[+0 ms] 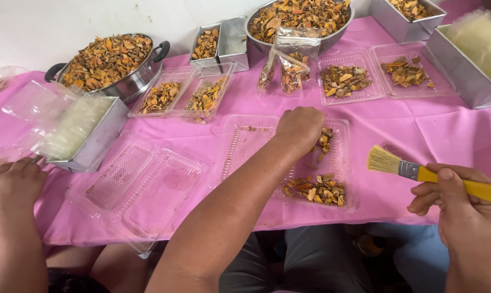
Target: Sorting and cleaning dried herbs using a brush and packing them into plastic bags.
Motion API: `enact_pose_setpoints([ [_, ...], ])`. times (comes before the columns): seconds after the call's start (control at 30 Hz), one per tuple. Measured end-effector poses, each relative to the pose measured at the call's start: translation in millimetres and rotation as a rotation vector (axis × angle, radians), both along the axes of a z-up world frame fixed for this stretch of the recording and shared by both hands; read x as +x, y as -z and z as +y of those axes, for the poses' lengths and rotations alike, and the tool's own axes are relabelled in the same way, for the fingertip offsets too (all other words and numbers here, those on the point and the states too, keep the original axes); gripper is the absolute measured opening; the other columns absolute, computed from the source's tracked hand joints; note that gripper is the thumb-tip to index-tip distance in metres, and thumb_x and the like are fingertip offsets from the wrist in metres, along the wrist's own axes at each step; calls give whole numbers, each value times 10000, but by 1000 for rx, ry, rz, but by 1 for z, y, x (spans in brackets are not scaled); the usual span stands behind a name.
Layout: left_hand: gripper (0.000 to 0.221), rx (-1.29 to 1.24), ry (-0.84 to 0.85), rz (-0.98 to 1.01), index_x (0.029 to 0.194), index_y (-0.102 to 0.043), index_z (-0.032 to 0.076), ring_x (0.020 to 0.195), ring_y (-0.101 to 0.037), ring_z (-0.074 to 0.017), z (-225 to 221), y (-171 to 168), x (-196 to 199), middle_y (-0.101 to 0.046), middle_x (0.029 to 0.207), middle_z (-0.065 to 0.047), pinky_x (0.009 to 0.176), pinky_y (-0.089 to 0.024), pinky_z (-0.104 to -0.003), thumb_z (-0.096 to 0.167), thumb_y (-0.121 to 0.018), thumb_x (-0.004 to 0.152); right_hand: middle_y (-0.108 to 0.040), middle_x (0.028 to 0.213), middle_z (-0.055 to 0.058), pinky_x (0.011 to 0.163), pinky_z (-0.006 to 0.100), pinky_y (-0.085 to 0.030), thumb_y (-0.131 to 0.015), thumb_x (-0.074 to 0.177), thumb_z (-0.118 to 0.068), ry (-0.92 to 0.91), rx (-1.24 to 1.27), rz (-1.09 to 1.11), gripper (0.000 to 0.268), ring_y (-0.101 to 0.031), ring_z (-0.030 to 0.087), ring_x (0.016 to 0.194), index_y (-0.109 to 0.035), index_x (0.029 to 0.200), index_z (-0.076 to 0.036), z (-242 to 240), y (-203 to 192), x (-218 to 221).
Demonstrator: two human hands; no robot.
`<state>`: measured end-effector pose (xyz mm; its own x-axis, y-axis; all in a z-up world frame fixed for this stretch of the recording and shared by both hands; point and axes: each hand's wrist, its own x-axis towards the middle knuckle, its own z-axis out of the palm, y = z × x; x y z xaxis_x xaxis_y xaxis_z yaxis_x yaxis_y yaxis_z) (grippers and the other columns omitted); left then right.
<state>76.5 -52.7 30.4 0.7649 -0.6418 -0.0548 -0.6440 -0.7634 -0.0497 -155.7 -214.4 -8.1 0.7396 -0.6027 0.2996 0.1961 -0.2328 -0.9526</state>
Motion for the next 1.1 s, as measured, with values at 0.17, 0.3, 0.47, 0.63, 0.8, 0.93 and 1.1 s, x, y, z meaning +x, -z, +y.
enact_pose_setpoints([
  [0.17,233,-150,140,1,651,-460,98,649,-503,-203,18,23,-25,-475,695,-21,591,-428,-408,-105,-535,736,-619,837,275,537,338,-468,-489,1231,-110,-54,27,-87,257,-596,328,537,-596,1245,123,-9,22,6],
  [0.3,238,-142,182,213,598,-518,82,615,-583,-183,34,32,-49,-543,641,-34,462,-434,-336,-79,-648,716,-621,818,272,527,332,-476,-519,1208,-158,-110,48,-109,282,-595,325,515,-602,1237,110,-6,25,8],
  [0.47,159,-269,32,418,566,-504,85,547,-545,-215,39,7,-62,-520,596,-61,478,-358,-391,42,-548,713,-616,821,289,519,338,-469,-515,1196,-164,-149,39,-128,316,-596,346,512,-594,1257,136,-1,23,7],
  [0.63,193,-425,-101,602,536,-294,136,551,-373,-196,36,12,-54,-365,587,-40,517,-286,-408,96,-461,625,-622,827,299,534,348,-474,-521,1198,-161,-127,23,-116,314,-594,344,513,-592,1245,142,1,17,6],
  [0.8,105,-207,291,140,693,-617,66,808,-620,-248,31,64,-23,-580,836,-52,586,-447,-414,35,-663,782,-619,834,285,532,339,-483,-508,1207,-152,-121,25,-123,296,-586,329,510,-586,1261,129,-1,21,6],
  [0.93,105,-198,284,102,725,-623,43,785,-601,-237,31,67,-22,-576,823,-56,595,-444,-409,52,-691,804,-623,842,297,534,351,-480,-499,1207,-112,-135,23,-134,273,-594,348,520,-579,1247,146,5,16,4],
  [1.1,253,-118,311,78,648,-614,74,694,-612,-168,31,60,-32,-603,745,-28,540,-511,-322,3,-794,811,-612,821,327,538,366,-479,-507,1183,-109,-129,23,-149,286,-590,362,515,-580,1240,161,5,14,3],
])
